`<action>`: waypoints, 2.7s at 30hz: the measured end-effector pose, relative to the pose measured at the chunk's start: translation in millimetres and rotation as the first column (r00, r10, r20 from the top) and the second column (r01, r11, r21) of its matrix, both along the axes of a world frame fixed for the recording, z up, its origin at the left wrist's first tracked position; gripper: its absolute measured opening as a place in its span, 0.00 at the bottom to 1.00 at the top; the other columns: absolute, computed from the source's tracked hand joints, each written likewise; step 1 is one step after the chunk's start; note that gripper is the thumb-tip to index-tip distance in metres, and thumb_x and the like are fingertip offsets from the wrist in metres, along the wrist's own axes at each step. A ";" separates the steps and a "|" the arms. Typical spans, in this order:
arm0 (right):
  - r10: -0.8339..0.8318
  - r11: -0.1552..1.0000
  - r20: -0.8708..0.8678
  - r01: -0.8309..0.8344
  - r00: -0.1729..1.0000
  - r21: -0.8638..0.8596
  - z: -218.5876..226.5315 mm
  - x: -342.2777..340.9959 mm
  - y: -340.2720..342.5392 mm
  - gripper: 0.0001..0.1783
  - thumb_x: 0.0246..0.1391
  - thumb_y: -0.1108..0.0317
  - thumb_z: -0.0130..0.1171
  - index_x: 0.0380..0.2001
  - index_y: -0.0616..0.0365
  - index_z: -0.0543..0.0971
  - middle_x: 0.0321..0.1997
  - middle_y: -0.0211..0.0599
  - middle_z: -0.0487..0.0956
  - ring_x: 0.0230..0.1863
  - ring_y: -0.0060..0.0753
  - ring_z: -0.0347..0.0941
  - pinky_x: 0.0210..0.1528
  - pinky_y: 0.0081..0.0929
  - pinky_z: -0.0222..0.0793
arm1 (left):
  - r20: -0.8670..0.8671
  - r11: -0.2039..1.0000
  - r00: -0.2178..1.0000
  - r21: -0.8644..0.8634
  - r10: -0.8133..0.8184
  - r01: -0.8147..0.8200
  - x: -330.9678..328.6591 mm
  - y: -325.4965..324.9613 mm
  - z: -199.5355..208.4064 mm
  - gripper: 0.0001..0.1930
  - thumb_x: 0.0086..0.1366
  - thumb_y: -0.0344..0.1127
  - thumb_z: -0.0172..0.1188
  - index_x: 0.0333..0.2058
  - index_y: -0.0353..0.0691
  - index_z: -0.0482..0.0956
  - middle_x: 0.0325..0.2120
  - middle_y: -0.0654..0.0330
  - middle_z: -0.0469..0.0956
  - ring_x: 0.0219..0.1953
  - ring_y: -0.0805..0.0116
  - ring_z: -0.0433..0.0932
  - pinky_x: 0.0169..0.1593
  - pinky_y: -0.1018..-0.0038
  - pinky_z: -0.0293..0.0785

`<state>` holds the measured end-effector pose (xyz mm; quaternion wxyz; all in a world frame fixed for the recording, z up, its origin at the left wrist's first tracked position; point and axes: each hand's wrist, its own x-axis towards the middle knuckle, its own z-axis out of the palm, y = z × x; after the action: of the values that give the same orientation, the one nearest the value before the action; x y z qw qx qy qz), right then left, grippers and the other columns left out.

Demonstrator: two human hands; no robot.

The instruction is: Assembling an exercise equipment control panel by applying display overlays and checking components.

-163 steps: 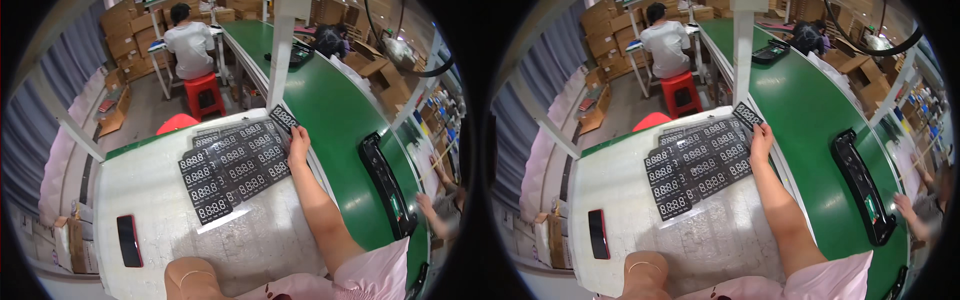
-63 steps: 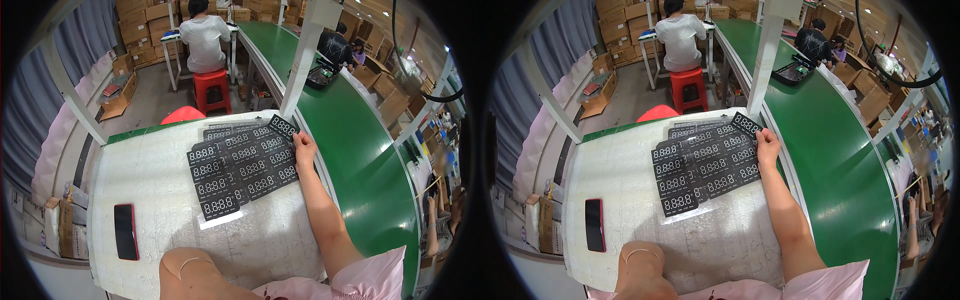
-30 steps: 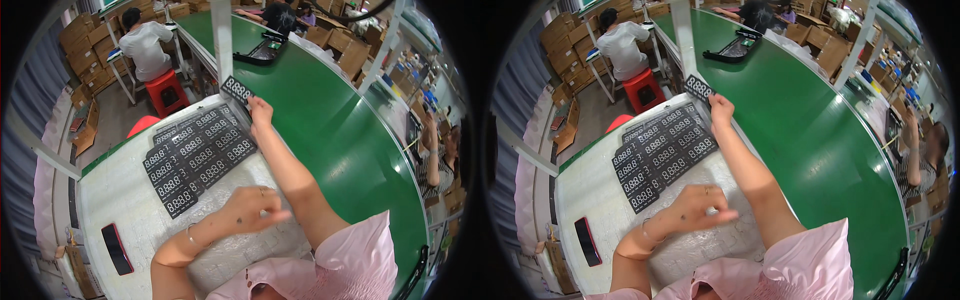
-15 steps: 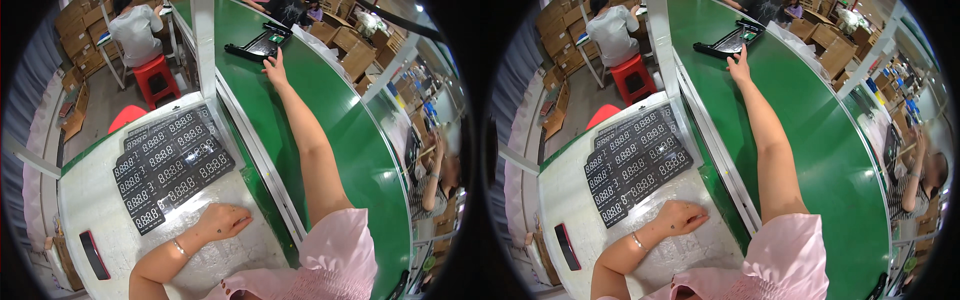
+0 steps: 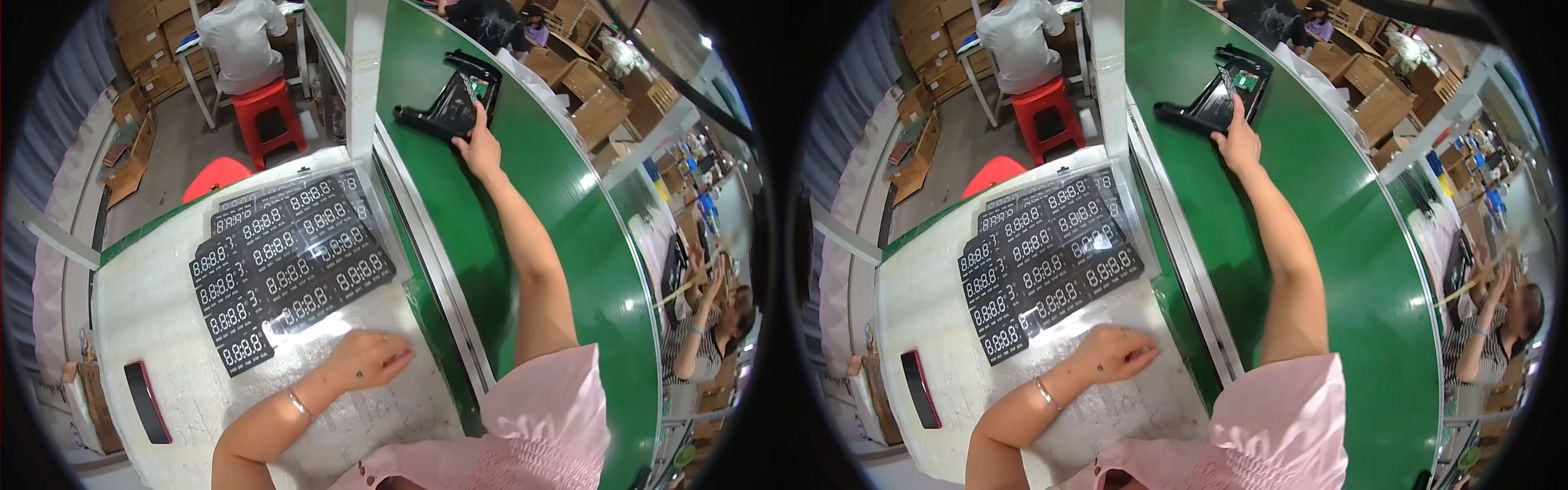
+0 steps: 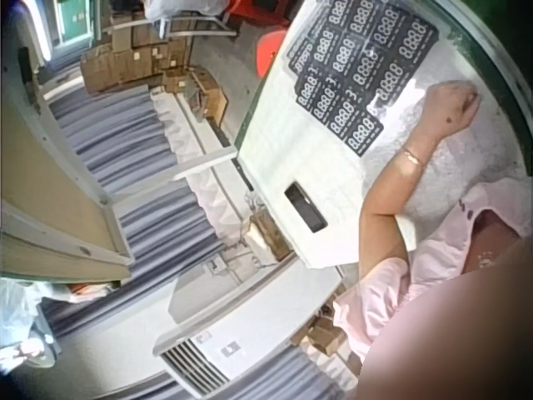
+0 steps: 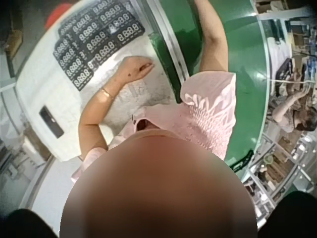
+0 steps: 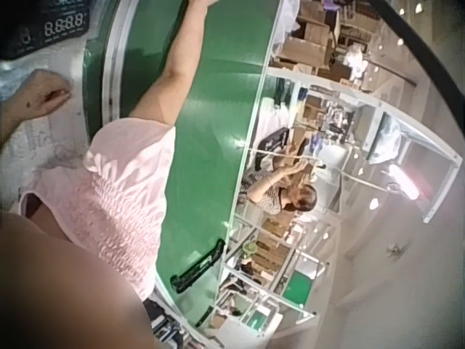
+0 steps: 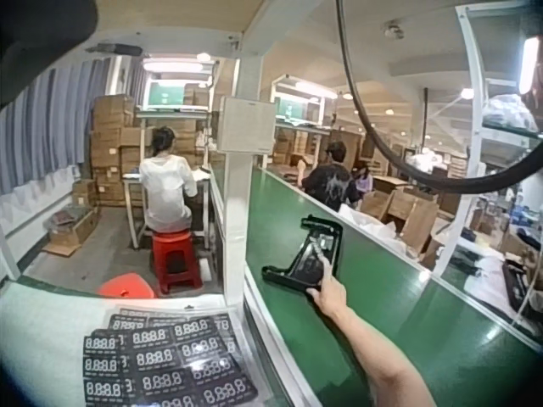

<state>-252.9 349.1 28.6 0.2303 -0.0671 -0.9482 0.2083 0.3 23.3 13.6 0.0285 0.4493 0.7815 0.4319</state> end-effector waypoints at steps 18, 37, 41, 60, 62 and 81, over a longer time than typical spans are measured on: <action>0.132 0.843 -0.631 -0.421 0.764 -0.334 144.4 359.6 -45.1 0.44 0.55 0.71 0.59 0.62 0.62 0.39 0.56 0.50 0.70 0.53 0.35 0.67 0.52 0.27 0.67 | -0.046 0.443 0.639 0.759 0.768 -0.477 137.0 -163.1 151.7 0.29 0.49 0.27 0.62 0.51 0.26 0.67 0.47 0.48 0.73 0.46 0.52 0.76 0.51 0.63 0.74; 0.530 0.426 -0.027 -0.293 0.847 -0.856 -4.0 324.9 -150.7 0.39 0.62 0.57 0.51 0.68 0.57 0.44 0.53 0.42 0.75 0.54 0.27 0.68 0.57 0.24 0.60 | -0.270 0.759 0.776 -0.190 0.569 -0.623 149.2 -19.9 35.2 0.44 0.55 0.60 0.60 0.58 0.28 0.62 0.60 0.34 0.55 0.65 0.40 0.50 0.67 0.52 0.42; 0.444 0.132 -0.026 -0.095 0.896 -0.987 7.0 317.7 -104.1 0.37 0.63 0.49 0.48 0.66 0.55 0.49 0.54 0.44 0.74 0.53 0.31 0.70 0.55 0.28 0.64 | -0.149 0.997 0.986 0.013 -0.069 0.072 167.1 57.1 49.9 0.33 0.55 0.54 0.60 0.51 0.34 0.69 0.55 0.39 0.63 0.59 0.41 0.61 0.62 0.51 0.55; 0.435 0.613 -0.300 -0.523 0.849 -0.591 51.0 362.8 -186.8 0.10 0.49 0.80 0.64 0.37 0.67 0.80 0.29 0.30 0.79 0.29 0.16 0.73 0.33 0.12 0.70 | -0.390 0.787 0.809 -0.266 0.440 -0.556 187.1 -81.5 64.6 0.17 0.52 0.37 0.63 0.42 0.39 0.79 0.43 0.54 0.78 0.50 0.55 0.75 0.51 0.64 0.73; 0.517 0.465 -0.272 -0.533 0.812 -0.707 45.7 362.2 -199.9 0.11 0.48 0.81 0.64 0.38 0.68 0.80 0.27 0.31 0.78 0.28 0.17 0.74 0.31 0.13 0.70 | -0.182 0.946 0.951 -0.163 0.252 -0.282 212.0 -86.8 48.4 0.18 0.50 0.36 0.64 0.41 0.38 0.79 0.41 0.55 0.79 0.47 0.56 0.76 0.48 0.64 0.75; 0.681 0.505 0.097 -0.370 0.726 -0.780 39.7 376.8 -212.7 0.18 0.48 0.80 0.64 0.45 0.61 0.78 0.27 0.25 0.78 0.28 0.12 0.72 0.31 0.12 0.73 | -0.254 0.666 0.710 -0.245 0.657 -0.705 178.9 -133.5 48.6 0.51 0.31 0.57 0.74 0.55 0.36 0.71 0.59 0.53 0.66 0.64 0.54 0.61 0.65 0.56 0.52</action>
<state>124.0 136.4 68.3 -0.0868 0.1074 -0.7864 0.6020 179.3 -110.2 62.2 -0.1181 0.1428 0.9522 0.2430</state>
